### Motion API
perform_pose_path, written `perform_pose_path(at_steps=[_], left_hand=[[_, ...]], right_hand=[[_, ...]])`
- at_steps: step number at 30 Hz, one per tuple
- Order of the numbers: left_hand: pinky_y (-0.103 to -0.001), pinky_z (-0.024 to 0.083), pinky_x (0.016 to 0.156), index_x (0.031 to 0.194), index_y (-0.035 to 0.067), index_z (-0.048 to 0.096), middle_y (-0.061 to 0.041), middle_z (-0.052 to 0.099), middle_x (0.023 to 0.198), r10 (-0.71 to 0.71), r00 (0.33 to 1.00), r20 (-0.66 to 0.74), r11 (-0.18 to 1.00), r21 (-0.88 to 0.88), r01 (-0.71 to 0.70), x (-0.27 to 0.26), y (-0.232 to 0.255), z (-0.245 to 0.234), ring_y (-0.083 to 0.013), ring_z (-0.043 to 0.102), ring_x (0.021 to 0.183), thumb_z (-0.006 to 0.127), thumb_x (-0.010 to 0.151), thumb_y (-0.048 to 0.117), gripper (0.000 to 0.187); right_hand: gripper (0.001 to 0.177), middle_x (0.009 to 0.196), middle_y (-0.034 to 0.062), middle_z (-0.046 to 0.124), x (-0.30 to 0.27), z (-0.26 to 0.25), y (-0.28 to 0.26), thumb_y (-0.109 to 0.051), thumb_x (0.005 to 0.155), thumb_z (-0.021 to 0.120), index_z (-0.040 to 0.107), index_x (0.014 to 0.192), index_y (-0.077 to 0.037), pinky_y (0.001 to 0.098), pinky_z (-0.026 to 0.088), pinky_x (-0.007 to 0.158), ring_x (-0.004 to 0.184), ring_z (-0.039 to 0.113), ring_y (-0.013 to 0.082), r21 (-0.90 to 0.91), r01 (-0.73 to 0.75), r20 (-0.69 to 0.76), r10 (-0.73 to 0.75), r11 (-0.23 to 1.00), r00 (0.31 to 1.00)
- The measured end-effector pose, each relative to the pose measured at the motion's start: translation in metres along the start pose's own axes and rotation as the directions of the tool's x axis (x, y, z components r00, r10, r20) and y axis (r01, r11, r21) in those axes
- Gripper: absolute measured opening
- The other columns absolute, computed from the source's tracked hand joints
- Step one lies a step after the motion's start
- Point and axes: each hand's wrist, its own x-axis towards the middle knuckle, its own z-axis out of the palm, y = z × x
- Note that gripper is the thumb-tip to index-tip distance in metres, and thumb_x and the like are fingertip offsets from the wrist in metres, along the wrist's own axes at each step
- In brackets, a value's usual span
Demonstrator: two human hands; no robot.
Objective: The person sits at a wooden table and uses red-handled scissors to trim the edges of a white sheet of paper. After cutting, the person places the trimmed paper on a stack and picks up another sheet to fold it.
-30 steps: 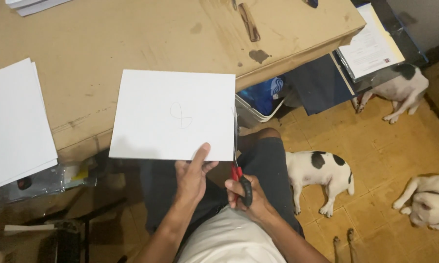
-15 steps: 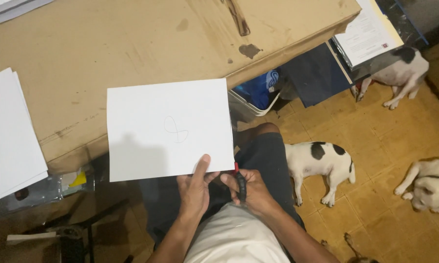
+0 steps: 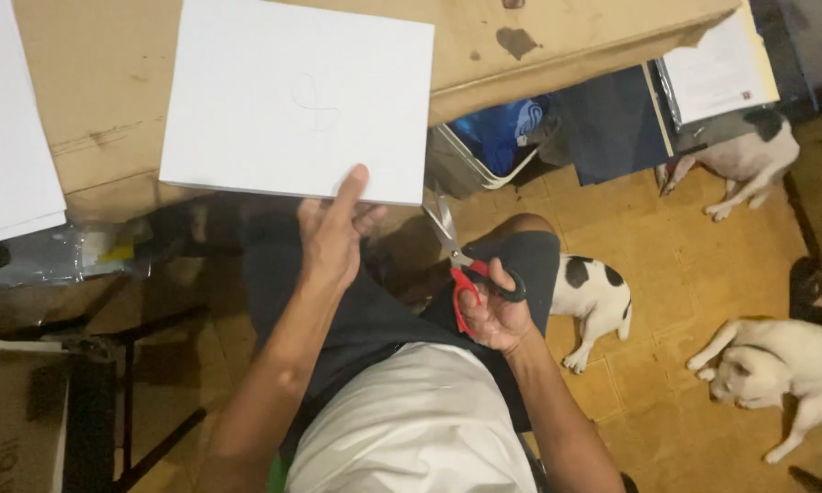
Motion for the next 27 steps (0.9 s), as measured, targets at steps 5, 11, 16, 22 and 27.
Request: perform_pose_path(at_steps=[5, 11, 16, 22, 27], left_hand=[[-0.032, 0.07, 0.076, 0.112, -0.005, 0.055, -0.005, 0.056, 0.095, -0.105, 0.994, -0.003, 0.994, 0.008, 0.105, 0.005, -0.006, -0.019, -0.0185, 0.074, 0.083, 0.078, 0.09, 0.021, 0.041], [-0.033, 0.071, 0.075, 0.11, -0.004, 0.058, -0.003, 0.055, 0.09, -0.102, 0.995, -0.011, 0.994, -0.025, 0.102, 0.005, 0.006, -0.036, -0.0186, 0.074, 0.081, 0.079, 0.089, 0.014, 0.034], [-0.033, 0.071, 0.074, 0.112, -0.004, 0.059, -0.008, 0.061, 0.091, -0.039, 0.997, 0.067, 0.999, -0.036, 0.041, 0.015, 0.014, -0.054, -0.0263, 0.08, 0.083, 0.075, 0.094, 0.013, 0.029], [-0.032, 0.071, 0.073, 0.113, -0.003, 0.058, -0.009, 0.064, 0.092, -0.011, 0.996, 0.088, 1.0, -0.011, 0.012, 0.022, 0.009, -0.06, -0.0284, 0.08, 0.084, 0.072, 0.096, 0.013, 0.027], [-0.032, 0.07, 0.074, 0.115, -0.001, 0.059, -0.007, 0.064, 0.092, -0.025, 0.997, 0.079, 1.0, -0.006, 0.026, 0.022, 0.007, -0.061, -0.0264, 0.08, 0.085, 0.072, 0.096, 0.014, 0.028]], right_hand=[[0.076, 0.05, 0.004, 0.039, 0.007, 0.007, 0.001, -0.073, 0.092, 0.061, 0.06, 0.077, 0.001, 0.0226, 0.035, 0.023, 0.034, 0.044, 0.0134, 0.021, 0.009, -0.039, -0.008, 1.0, 0.999], [0.07, 0.052, 0.0039, 0.041, -0.011, 0.006, 0.011, -0.071, 0.092, 0.061, 0.064, 0.085, -0.001, 0.0217, 0.034, 0.021, 0.034, 0.045, 0.0146, -0.031, -0.095, -0.148, 0.089, 0.995, 0.985], [0.061, 0.052, 0.0051, 0.043, -0.015, -0.012, 0.012, -0.063, 0.096, 0.06, 0.063, 0.086, -0.003, 0.0195, 0.033, 0.023, 0.035, 0.047, 0.0161, -0.088, -0.054, -0.186, 0.036, 0.995, 0.982], [0.058, 0.052, 0.0041, 0.043, -0.037, -0.032, 0.003, -0.061, 0.096, 0.06, 0.062, 0.086, -0.004, 0.0184, 0.033, 0.024, 0.035, 0.049, 0.0148, -0.149, -0.026, -0.27, -0.015, 0.988, 0.963], [0.056, 0.054, 0.0043, 0.044, -0.037, -0.009, -0.011, -0.06, 0.097, 0.06, 0.063, 0.088, -0.004, 0.0189, 0.034, 0.024, 0.038, 0.052, 0.0171, -0.138, 0.042, -0.253, -0.077, 0.989, 0.964]])
